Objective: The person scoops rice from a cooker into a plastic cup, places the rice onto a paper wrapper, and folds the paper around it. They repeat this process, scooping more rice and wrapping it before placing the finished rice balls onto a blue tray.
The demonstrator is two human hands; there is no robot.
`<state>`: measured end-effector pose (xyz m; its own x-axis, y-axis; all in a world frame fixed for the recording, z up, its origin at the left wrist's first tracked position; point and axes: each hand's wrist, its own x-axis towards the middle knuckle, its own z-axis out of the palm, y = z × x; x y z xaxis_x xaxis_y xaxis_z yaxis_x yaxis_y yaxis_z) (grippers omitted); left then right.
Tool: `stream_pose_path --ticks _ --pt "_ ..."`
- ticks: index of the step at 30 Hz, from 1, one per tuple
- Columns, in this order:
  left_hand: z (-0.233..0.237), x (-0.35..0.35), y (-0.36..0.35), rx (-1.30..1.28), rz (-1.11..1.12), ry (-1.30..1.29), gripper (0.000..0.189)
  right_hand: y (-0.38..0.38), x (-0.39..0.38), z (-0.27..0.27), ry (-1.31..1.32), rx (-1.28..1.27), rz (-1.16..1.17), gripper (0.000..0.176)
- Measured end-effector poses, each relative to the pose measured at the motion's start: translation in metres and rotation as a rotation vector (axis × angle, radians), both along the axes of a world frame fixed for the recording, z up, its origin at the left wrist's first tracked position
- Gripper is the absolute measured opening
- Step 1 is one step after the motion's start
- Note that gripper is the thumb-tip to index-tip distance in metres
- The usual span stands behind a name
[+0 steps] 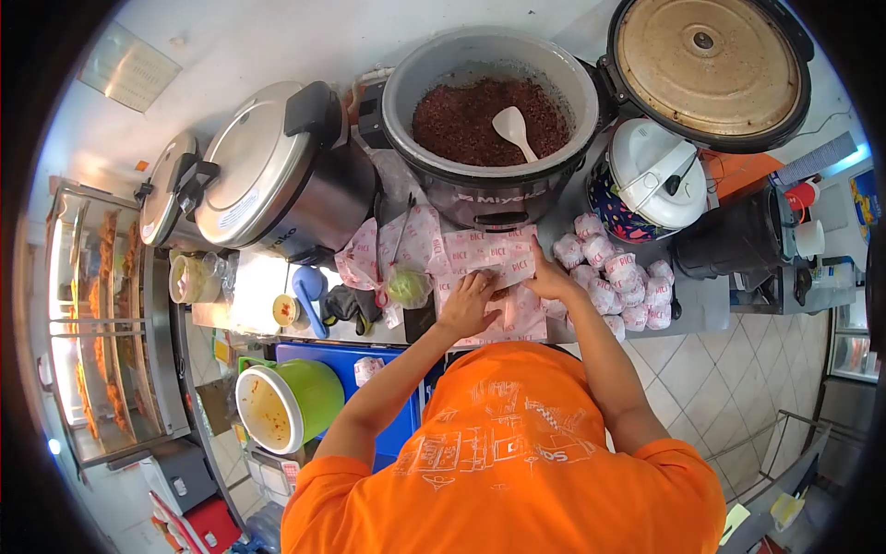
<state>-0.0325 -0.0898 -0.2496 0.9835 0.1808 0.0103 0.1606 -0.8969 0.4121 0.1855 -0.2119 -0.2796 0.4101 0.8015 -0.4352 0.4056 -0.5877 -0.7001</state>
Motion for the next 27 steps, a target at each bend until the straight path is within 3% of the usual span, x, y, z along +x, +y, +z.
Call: stream_pose_path --ticks 2,5,7,11,14,17,20,22,23,25,27 --pt "0.003 0.001 -0.01 -0.052 0.017 -0.016 0.081 -0.004 -0.008 0.009 -0.073 -0.047 0.083 0.104" --pt "0.016 0.001 -0.029 -0.019 0.06 -0.017 0.092 -0.013 -0.02 0.026 -0.081 0.073 -0.102 0.104" --pt "0.013 0.0 -0.037 0.052 0.081 0.037 0.099 -0.022 -0.026 0.035 -0.095 0.06 0.065 0.105" --pt "0.007 0.001 -0.048 0.074 0.119 0.073 0.098 -0.021 -0.029 0.037 -0.079 0.106 0.03 0.106" --pt "0.011 0.001 -0.053 0.082 0.131 0.127 0.092 -0.021 -0.028 0.035 -0.067 0.091 -0.069 0.104" --pt "-0.012 -0.001 -0.054 0.175 0.114 0.124 0.083 -0.023 -0.024 0.047 -0.043 -0.034 0.097 0.096" --pt "-0.017 0.001 -0.056 0.28 0.12 0.109 0.072 -0.018 -0.012 0.038 0.124 0.052 -0.036 0.086" --pt "0.02 0.008 -0.058 0.021 0.209 0.141 0.055 -0.012 -0.007 0.026 0.0 0.1 -0.128 0.078" --pt "0.019 0.009 -0.06 0.023 0.207 0.142 0.055 -0.01 -0.006 0.023 0.002 0.102 -0.13 0.078" --pt "0.015 0.013 -0.064 0.081 0.241 0.068 0.04 -0.002 -0.005 0.026 0.289 0.037 -0.333 0.077" --pt "-0.008 0.013 -0.059 0.147 0.251 0.065 0.036 0.0 -0.003 0.041 0.248 0.017 -0.32 0.074"
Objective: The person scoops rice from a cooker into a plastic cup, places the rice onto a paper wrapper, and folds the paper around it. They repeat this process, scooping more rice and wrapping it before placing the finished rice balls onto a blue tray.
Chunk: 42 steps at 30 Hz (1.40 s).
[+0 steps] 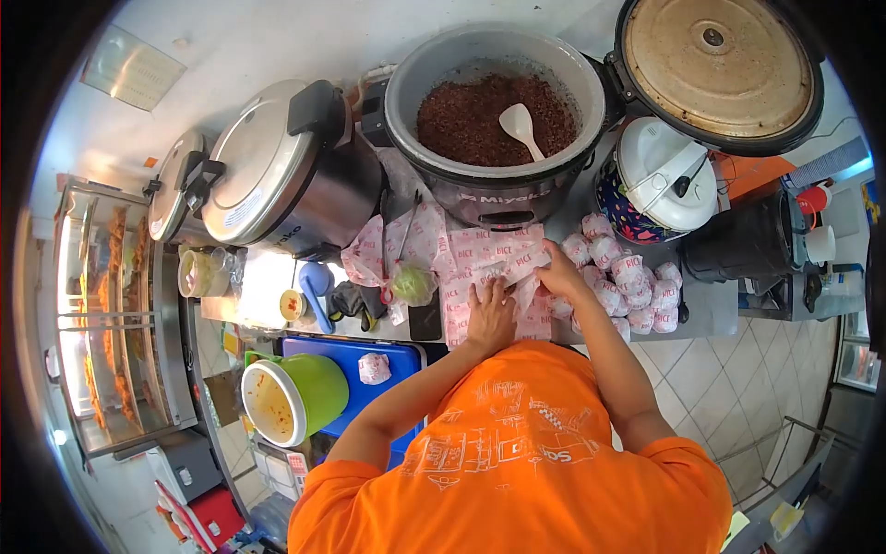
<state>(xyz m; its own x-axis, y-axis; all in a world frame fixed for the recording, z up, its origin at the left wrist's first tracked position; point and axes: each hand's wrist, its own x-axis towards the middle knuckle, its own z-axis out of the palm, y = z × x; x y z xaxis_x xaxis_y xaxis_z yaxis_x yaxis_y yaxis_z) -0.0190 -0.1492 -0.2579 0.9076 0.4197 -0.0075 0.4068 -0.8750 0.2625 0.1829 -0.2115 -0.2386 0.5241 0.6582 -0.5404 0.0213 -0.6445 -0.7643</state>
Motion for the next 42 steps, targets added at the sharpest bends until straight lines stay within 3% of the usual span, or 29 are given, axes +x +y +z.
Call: stream_pose_path --ticks 2,4,5,7,8,10,11,12,13,14,16,17,18,21,22,23,27,28,30,33,34,35,36,37,39,40,42 --pt "-0.006 0.002 0.004 0.059 0.006 0.005 0.031 -0.001 0.002 0.027 -0.038 -0.031 0.013 0.072" --pt "0.003 0.003 0.018 -0.128 0.009 -0.123 0.026 -0.003 -0.001 0.049 -0.472 0.294 0.262 0.068" --pt "0.007 0.005 0.025 -0.132 0.013 -0.12 0.026 -0.002 -0.004 0.054 -0.468 0.291 0.265 0.068" --pt "0.013 0.009 0.038 -0.274 0.007 -0.12 0.025 0.002 -0.008 0.06 -1.145 0.558 0.699 0.065" --pt "0.011 0.009 0.043 -0.273 0.001 -0.12 0.025 0.006 -0.008 0.053 -1.148 0.555 0.694 0.065" --pt "0.001 0.01 0.053 -0.374 -0.067 -0.334 0.023 0.018 -0.006 0.021 -0.815 0.294 1.041 0.053" --pt "-0.001 0.009 0.054 -0.429 0.009 -0.38 0.026 0.02 -0.003 -0.003 -0.819 0.295 1.037 0.053" --pt "-0.001 0.005 0.054 -0.424 0.01 -0.383 0.026 0.022 0.003 -0.031 -0.656 0.313 0.999 0.046" --pt "-0.003 0.0 0.053 -0.489 0.151 -0.313 0.03 0.024 0.01 -0.045 -0.493 0.33 0.963 0.038" --pt "-0.005 -0.005 0.054 -0.554 0.297 -0.242 0.035 0.027 0.018 -0.047 -0.492 0.335 0.975 0.038" --pt "-0.017 -0.021 0.061 -0.573 0.288 -0.176 0.039 0.027 0.025 -0.049 -0.19 0.178 0.882 0.032" --pt "-0.023 -0.028 0.066 -0.591 0.259 -0.111 0.044 0.023 0.029 -0.049 -0.193 0.233 0.853 0.03" --pt "-0.02 -0.033 0.071 -0.595 0.265 -0.11 0.044 0.023 0.034 -0.051 -0.188 0.23 0.859 0.03" --pt "-0.009 -0.039 0.085 -0.981 0.344 0.132 0.059 0.021 0.04 -0.058 -0.002 0.154 0.822 0.037" --pt "-0.019 -0.043 0.085 -0.985 0.348 0.132 0.059 0.019 0.038 -0.06 0.113 0.162 0.672 0.044" --pt "-0.036 -0.047 0.085 -1.106 0.402 0.019 0.059 0.019 0.038 -0.062 0.223 0.17 0.522 0.051" --pt "-0.045 -0.046 0.08 -1.486 0.605 -0.269 0.053 0.02 0.037 -0.105 0.319 0.186 0.375 0.063" --pt "-0.046 -0.043 0.079 -1.486 0.604 -0.27 0.053 0.021 0.037 -0.116 0.423 0.191 0.316 0.059" --pt "-0.048 -0.036 0.08 -1.408 0.912 -0.232 0.05 0.023 0.039 -0.134 0.524 0.197 0.26 0.055" --pt "-0.076 -0.028 0.081 -1.235 0.844 -0.183 0.044 0.026 0.033 -0.133 0.309 0.105 0.238 0.042" --pt "-0.077 -0.025 0.077 -1.236 0.847 -0.186 0.044 0.029 0.022 -0.11 0.04 0.051 0.27 0.032" --pt "-0.078 -0.022 0.073 -0.984 0.754 -0.182 0.036 0.031 0.01 -0.091 -0.228 -0.004 0.298 0.023" --pt "-0.078 -0.02 0.068 -0.734 0.657 -0.176 0.029 0.03 0.003 -0.083 -0.227 -0.004 0.299 0.023" --pt "-0.073 -0.015 0.061 -0.733 0.659 -0.175 0.029 0.03 -0.004 -0.078 -0.367 0.071 0.337 0.018" --pt "-0.063 -0.009 0.049 -0.344 0.556 -0.371 0.016 0.031 -0.021 -0.069 -0.592 0.191 0.317 0.007" --pt "-0.059 -0.009 0.049 -0.346 0.555 -0.369 0.016 0.03 -0.023 -0.064 -0.59 0.189 0.315 0.007" --pt "-0.051 -0.012 0.047 -0.287 0.363 -0.325 0.011 0.025 -0.023 -0.052 -0.899 0.269 0.513 0.014"
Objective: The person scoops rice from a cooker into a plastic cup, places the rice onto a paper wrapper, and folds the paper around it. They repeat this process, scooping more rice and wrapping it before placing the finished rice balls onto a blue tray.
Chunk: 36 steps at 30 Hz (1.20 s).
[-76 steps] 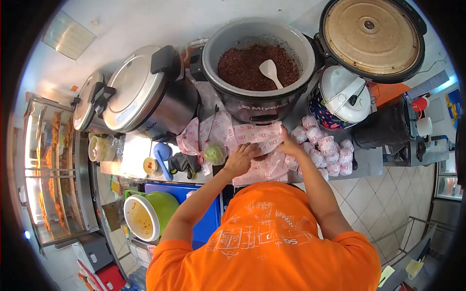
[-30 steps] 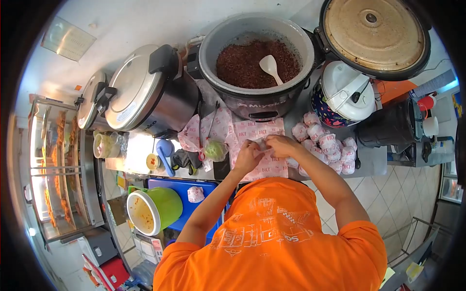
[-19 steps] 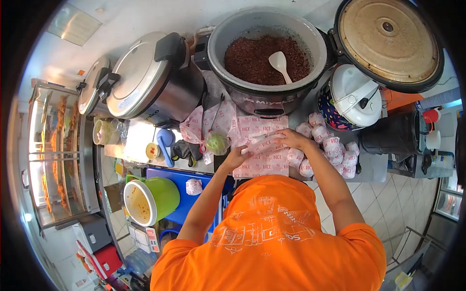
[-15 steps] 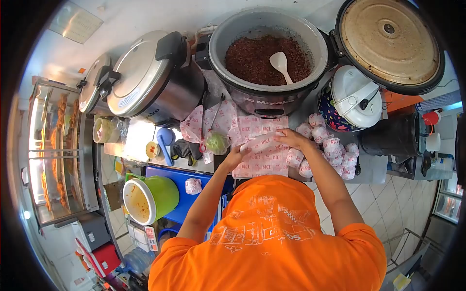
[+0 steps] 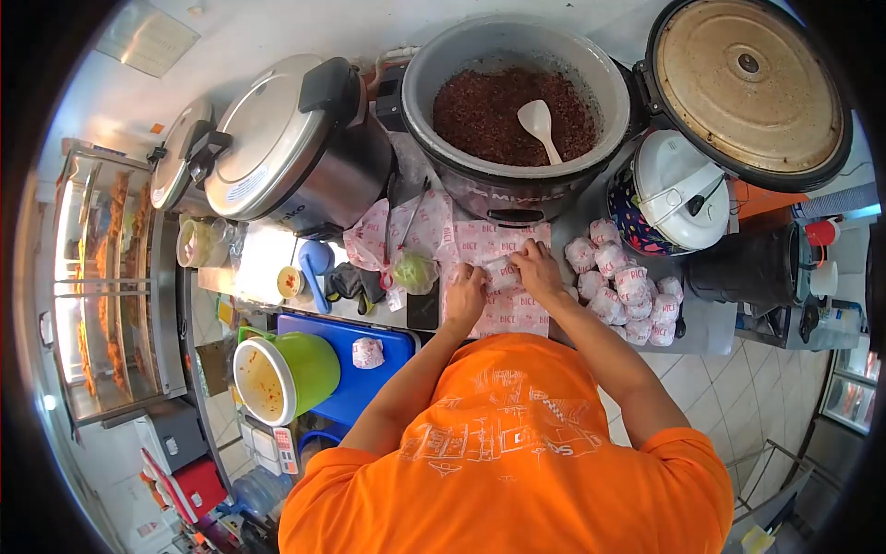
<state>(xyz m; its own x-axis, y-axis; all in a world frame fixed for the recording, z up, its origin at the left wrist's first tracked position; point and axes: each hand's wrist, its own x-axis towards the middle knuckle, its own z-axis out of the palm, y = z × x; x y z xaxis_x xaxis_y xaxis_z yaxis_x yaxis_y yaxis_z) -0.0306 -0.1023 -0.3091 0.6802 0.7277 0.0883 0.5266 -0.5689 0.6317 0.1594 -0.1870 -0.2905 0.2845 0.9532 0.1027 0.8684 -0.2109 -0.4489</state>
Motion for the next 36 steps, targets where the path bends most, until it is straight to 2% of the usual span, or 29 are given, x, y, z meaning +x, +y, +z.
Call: stream_pose_path --ticks 4,6,10,12,15,19,21,22,24,28,30,31,33,34,36 --pt "0.027 -0.005 -0.005 0.153 -0.061 0.106 0.013 -0.011 0.007 0.021 -0.104 -0.132 0.129 0.021" --pt "0.047 -0.008 -0.011 0.378 -0.11 0.065 0.019 -0.021 0.004 0.038 -0.173 -0.225 0.254 0.026" --pt "0.019 -0.015 -0.007 0.42 -0.17 0.135 0.015 -0.033 0.007 -0.004 -0.187 -0.118 0.206 0.018" --pt "0.001 -0.015 0.004 0.086 -0.171 0.131 0.014 -0.019 0.028 -0.011 0.135 -0.217 0.319 0.015" --pt "-0.004 -0.016 0.008 0.016 -0.147 0.126 0.014 -0.009 0.029 -0.014 0.228 -0.14 0.239 0.014" --pt "-0.011 -0.007 0.004 0.038 -0.101 0.168 0.011 -0.002 0.014 -0.001 0.199 -0.204 0.093 0.015" --pt "-0.015 0.001 -0.001 -0.124 0.149 0.122 0.011 0.001 0.005 0.014 0.16 -0.259 -0.087 0.016" --pt "-0.013 0.001 0.0 -0.124 0.148 0.123 0.011 0.001 0.004 0.007 0.161 -0.258 -0.088 0.016" --pt "-0.007 0.002 -0.001 -0.313 0.21 0.081 0.011 -0.003 0.0 -0.006 0.126 -0.112 -0.053 0.018" --pt "-0.016 -0.002 0.006 -0.345 0.178 -0.041 0.011 -0.002 -0.003 -0.015 0.079 -0.103 -0.025 0.018" --pt "-0.014 -0.001 0.006 -0.028 0.045 -0.064 0.013 0.001 -0.004 -0.014 -0.012 -0.019 0.031 0.016" --pt "-0.009 -0.001 0.008 -0.021 0.042 -0.067 0.013 0.001 -0.003 -0.01 -0.015 -0.013 0.029 0.016" --pt "0.005 0.0 0.01 0.206 0.0 0.01 0.016 0.001 -0.001 -0.002 0.022 0.039 0.025 0.016" --pt "0.012 0.001 0.01 0.213 -0.006 0.003 0.016 0.0 0.0 -0.004 0.015 0.047 0.018 0.016" --pt "0.023 0.001 0.008 0.395 0.105 -0.014 0.016 -0.003 -0.003 -0.007 0.233 0.149 0.001 0.013"
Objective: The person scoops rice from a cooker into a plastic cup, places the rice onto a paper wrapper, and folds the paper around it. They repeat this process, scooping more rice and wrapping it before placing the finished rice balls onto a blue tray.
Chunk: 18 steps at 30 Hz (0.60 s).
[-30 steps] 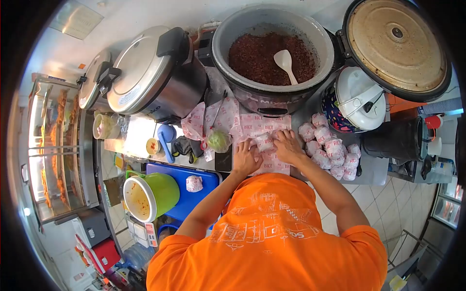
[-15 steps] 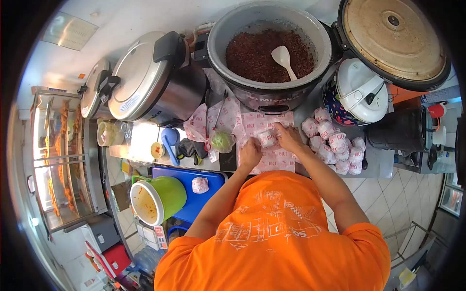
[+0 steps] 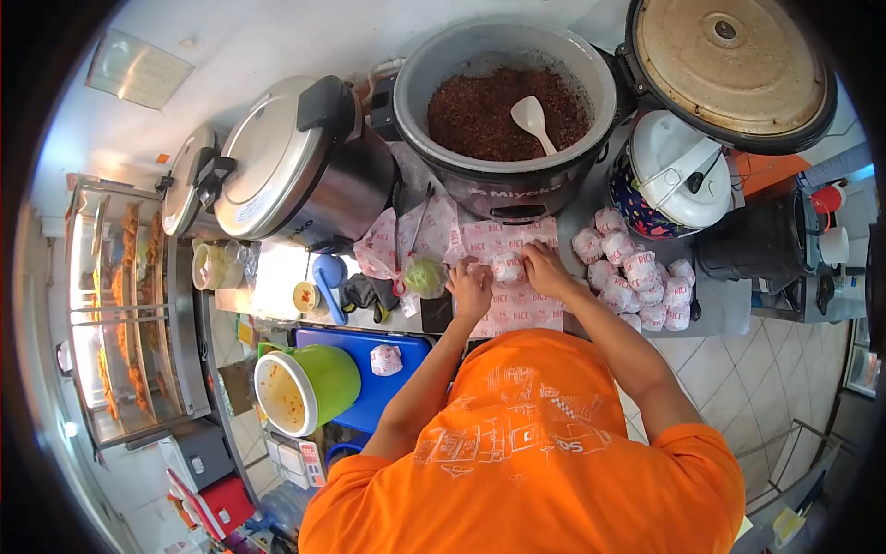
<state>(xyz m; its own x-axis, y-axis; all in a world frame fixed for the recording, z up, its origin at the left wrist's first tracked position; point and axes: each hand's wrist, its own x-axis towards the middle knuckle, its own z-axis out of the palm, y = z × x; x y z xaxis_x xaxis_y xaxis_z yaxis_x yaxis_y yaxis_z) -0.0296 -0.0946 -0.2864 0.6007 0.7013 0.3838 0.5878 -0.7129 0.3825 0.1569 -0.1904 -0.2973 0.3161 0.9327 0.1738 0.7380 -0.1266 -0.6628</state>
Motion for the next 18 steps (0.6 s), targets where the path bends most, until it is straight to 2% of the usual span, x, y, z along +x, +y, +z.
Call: stream_pose_path --ticks 1,3,4,6,7,8,10,11,13,14,16,17,18 --pt "0.003 -0.001 0.003 -0.002 0.004 0.001 0.016 -0.002 -0.003 0.013 0.001 -0.002 0.004 0.013" --pt "0.007 -0.005 0.011 -1.05 0.075 -0.332 0.024 -0.008 -0.012 0.042 0.643 -0.082 0.047 0.009" --pt "0.001 -0.002 0.01 -1.053 0.083 -0.335 0.024 -0.008 -0.019 0.048 0.644 -0.089 0.052 0.009" --pt "-0.01 0.007 0.005 -1.401 0.368 -0.936 0.034 -0.005 -0.034 0.059 0.897 0.078 0.066 0.01" --pt "0.048 0.017 -0.002 -1.625 0.408 -1.074 0.041 -0.004 -0.039 0.071 0.997 0.12 0.054 0.012" --pt "0.06 0.019 -0.003 -1.624 0.406 -1.076 0.041 -0.003 -0.04 0.085 0.995 0.121 0.055 0.012" --pt "0.07 0.02 -0.002 -1.66 0.273 -1.021 0.048 -0.002 -0.042 0.103 1.337 0.181 0.02 0.02" --pt "0.066 0.021 -0.001 -1.656 0.271 -1.023 0.048 -0.002 -0.041 0.102 1.336 0.182 0.024 0.02" --pt "0.062 0.025 0.001 -1.557 0.259 -0.887 0.051 -0.003 -0.037 0.097 1.797 0.24 0.06 0.028" --pt "0.06 0.025 0.002 -1.552 0.256 -0.892 0.051 -0.003 -0.034 0.095 1.794 0.241 0.067 0.028" --pt "0.079 0.029 0.001 -1.398 0.236 -0.735 0.053 -0.005 -0.03 0.096 1.991 0.217 0.167 0.029" --pt "0.091 0.03 -0.001 -1.395 0.234 -0.738 0.053 -0.004 -0.032 0.097 1.989 0.216 0.172 0.029" --pt "0.109 0.031 -0.005 -1.299 0.213 -0.704 0.056 -0.001 -0.036 0.103 1.816 0.24 0.097 0.023"
